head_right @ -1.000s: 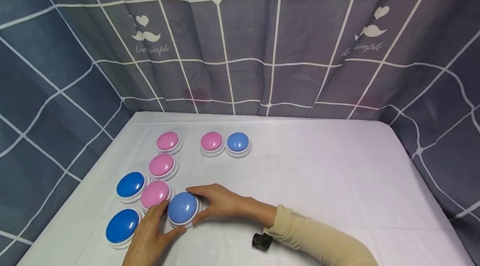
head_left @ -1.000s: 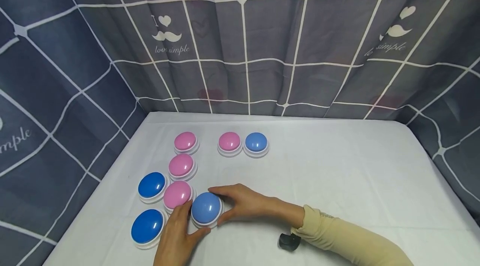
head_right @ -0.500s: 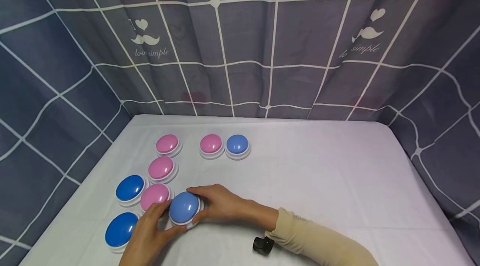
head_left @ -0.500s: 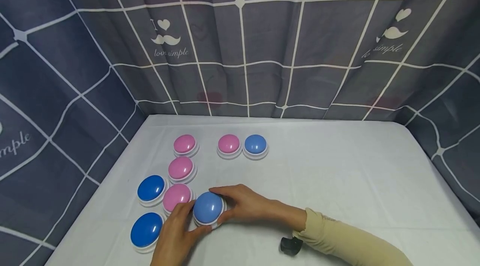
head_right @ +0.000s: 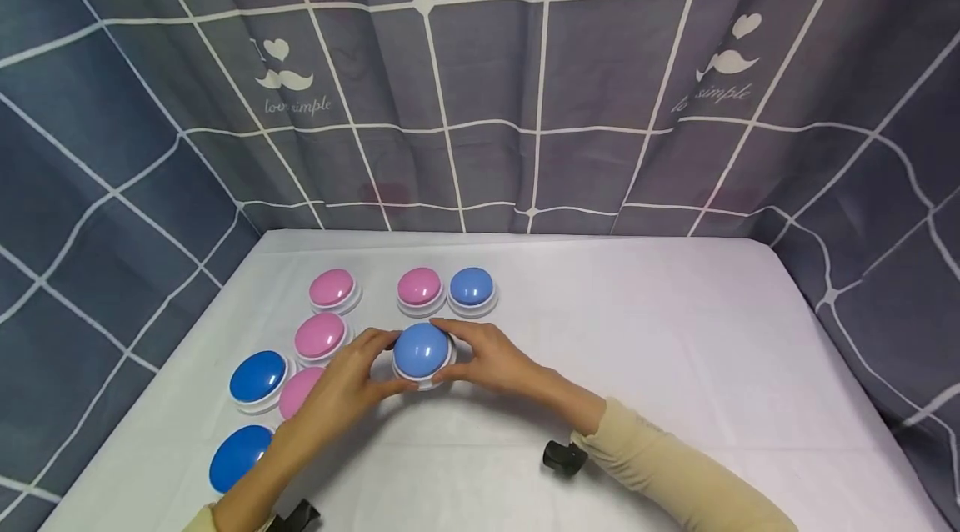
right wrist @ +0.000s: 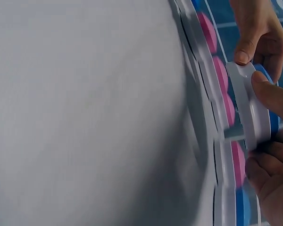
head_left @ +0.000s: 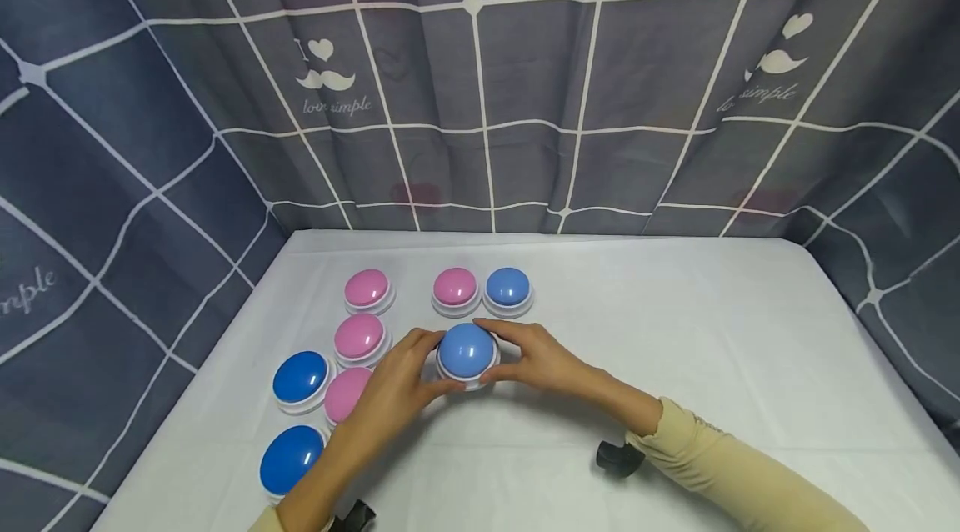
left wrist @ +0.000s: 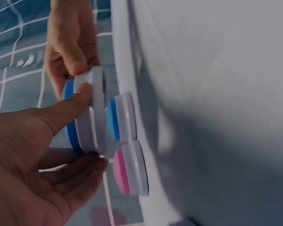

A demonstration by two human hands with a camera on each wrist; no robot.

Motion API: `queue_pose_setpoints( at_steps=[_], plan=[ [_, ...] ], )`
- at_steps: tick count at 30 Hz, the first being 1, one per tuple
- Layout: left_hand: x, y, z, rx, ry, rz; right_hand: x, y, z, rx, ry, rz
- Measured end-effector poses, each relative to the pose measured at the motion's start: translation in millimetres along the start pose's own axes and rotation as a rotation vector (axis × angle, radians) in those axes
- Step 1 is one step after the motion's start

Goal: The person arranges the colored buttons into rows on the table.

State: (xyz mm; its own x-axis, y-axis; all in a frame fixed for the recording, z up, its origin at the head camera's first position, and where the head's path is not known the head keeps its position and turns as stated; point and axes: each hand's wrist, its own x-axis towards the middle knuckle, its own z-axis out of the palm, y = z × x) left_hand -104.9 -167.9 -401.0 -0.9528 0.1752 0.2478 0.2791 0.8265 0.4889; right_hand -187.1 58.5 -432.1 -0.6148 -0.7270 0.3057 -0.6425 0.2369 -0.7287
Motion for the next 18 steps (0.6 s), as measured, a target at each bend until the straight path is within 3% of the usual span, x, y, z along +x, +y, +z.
queue_pose_setpoints(
  at_steps=[5,11,18],
  plan=[
    [36.6,4.3,10.9,-0.024,-0.040,0.132,-9.2,12,-22,-0.030,0.076,0.070],
    [78.5,17.8,24.5,0.034,-0.138,0.207,-23.5,26,-49,-0.044,0.159,0.113],
    [122.6,26.4,42.8,0.012,-0.213,0.319,-36.1,40,-76,-0.071,0.211,0.156]
  ],
)
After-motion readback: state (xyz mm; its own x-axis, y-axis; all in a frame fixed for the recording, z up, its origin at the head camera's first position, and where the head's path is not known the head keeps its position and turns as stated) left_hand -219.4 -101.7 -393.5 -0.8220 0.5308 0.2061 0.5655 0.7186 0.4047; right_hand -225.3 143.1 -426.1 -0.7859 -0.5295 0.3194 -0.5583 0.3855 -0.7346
